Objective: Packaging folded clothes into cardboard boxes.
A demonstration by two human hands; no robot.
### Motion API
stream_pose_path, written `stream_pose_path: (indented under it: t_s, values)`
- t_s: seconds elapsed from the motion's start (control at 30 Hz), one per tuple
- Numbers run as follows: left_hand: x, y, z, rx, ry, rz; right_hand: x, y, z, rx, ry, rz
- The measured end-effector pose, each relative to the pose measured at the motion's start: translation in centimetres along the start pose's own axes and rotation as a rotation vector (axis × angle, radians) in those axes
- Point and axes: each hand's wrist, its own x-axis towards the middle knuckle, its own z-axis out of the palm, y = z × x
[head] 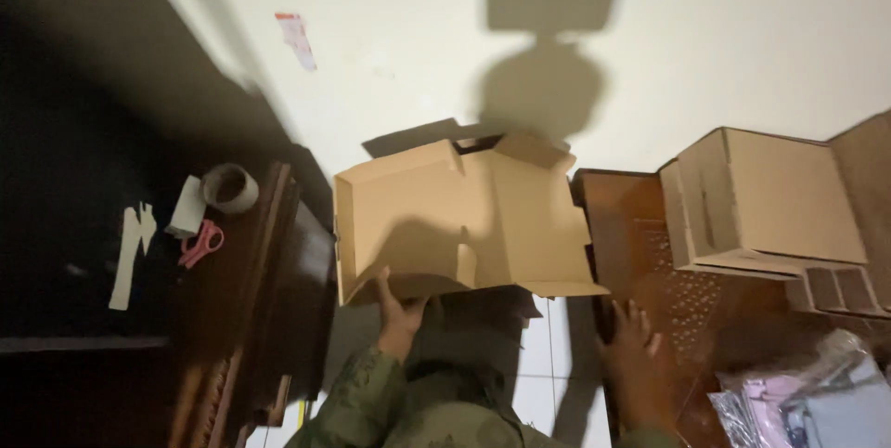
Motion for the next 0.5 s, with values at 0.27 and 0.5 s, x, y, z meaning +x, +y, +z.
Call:
stream_pose_path:
  t_s: [0.27, 0.5]
  values:
    - [-10.3, -2.2, 4.6, 0.028, -0.377, -0.046, -8.5, -9.5, -0.1, 1.168, -0.137, -0.188]
    - [-9.9, -12.9, 1.6, -0.223, -1.365, -0.331, -16.0, 1.5, -14.5, 1.774, 0.161, -0.359]
